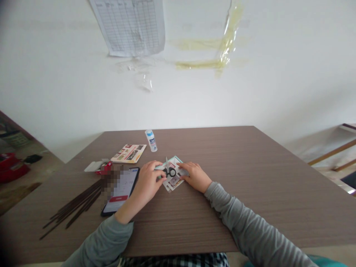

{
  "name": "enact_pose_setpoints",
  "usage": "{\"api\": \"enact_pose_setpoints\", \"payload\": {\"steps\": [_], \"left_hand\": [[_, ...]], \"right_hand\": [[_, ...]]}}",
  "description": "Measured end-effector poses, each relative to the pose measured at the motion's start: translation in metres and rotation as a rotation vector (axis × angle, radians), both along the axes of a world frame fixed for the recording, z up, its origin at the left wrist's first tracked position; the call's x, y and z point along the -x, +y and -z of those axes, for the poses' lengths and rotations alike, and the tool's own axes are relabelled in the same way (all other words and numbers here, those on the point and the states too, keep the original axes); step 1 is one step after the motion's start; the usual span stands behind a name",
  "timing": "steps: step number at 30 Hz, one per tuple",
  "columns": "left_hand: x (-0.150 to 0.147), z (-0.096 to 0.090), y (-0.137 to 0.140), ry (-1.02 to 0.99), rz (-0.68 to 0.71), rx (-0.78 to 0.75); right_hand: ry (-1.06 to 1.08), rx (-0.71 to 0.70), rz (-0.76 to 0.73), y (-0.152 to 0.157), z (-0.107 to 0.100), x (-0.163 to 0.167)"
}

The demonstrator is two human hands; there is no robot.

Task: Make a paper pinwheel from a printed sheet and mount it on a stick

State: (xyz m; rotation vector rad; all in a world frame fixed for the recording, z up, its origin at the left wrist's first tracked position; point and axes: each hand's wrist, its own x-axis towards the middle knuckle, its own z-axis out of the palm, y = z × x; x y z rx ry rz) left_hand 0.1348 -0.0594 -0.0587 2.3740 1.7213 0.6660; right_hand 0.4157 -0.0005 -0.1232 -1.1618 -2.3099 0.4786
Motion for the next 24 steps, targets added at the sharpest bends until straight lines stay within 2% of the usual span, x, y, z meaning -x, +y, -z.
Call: {"api": "enact_pose_setpoints", "payload": {"steps": [9,16,24], "left_hand": [[0.049,-0.014,0.008,0.029,-0.052,-0.059],[0.101,-0.027,0.039,0.101,-0.182,-0.059],[0.119,-0.033,0.074,0.159,-0.256,0.019]], "right_hand": [[0.038,0.061,0.017,0.002,0.0,-0.007],[0.036,0.081,0.029,0.0,-0.002,-0.009],[0.076,0.069,-0.007,0.001,-0.006,-0.009]]}}
